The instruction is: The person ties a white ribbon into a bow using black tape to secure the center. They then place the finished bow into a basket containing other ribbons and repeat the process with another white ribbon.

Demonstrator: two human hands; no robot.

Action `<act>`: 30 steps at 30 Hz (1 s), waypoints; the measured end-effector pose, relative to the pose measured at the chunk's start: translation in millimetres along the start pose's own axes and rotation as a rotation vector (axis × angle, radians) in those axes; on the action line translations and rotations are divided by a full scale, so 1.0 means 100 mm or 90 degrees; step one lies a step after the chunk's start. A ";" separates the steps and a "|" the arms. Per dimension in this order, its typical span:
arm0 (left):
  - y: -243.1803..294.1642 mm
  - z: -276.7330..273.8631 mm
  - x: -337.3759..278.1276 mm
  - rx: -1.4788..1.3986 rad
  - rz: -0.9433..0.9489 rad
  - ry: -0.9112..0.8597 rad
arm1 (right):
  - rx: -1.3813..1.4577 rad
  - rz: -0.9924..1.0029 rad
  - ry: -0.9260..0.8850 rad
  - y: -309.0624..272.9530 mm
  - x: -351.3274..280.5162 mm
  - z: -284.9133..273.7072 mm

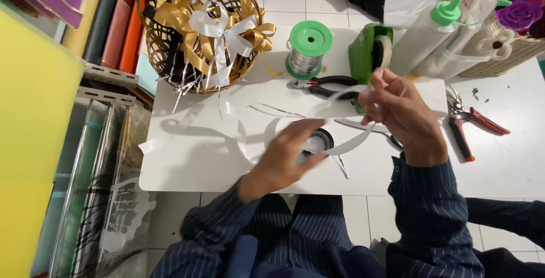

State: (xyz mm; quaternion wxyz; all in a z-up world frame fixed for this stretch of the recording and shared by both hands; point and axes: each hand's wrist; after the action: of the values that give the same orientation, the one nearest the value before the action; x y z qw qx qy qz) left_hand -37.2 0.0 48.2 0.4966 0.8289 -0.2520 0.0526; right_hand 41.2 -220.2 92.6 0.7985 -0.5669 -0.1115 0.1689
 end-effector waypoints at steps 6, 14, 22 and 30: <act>-0.01 0.21 0.24 -0.198 -0.007 -0.317 | 0.144 -0.131 -0.031 -0.37 -0.22 0.06; -0.77 -0.38 -0.08 -0.090 -0.074 -0.113 | 0.170 -0.197 0.282 -0.55 -0.50 -0.66; -1.27 -1.43 -0.55 0.594 0.017 0.465 | 0.160 -0.193 0.327 -0.44 -0.44 -0.86; -1.55 -1.67 -1.11 0.461 -0.268 0.811 | 0.211 -0.232 0.274 -0.38 -0.37 -1.01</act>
State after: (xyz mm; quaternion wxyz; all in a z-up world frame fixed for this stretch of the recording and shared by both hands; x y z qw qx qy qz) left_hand -33.5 242.0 -29.3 0.2426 0.7803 0.2797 0.5041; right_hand 49.7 -334.3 94.8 0.9024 -0.4225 -0.0109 -0.0843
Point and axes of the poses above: each hand's wrist, its own x-axis towards the middle knuckle, its own z-axis out of the palm, y = z × x, and after that the axes turned 5 degrees about -z, right-handed
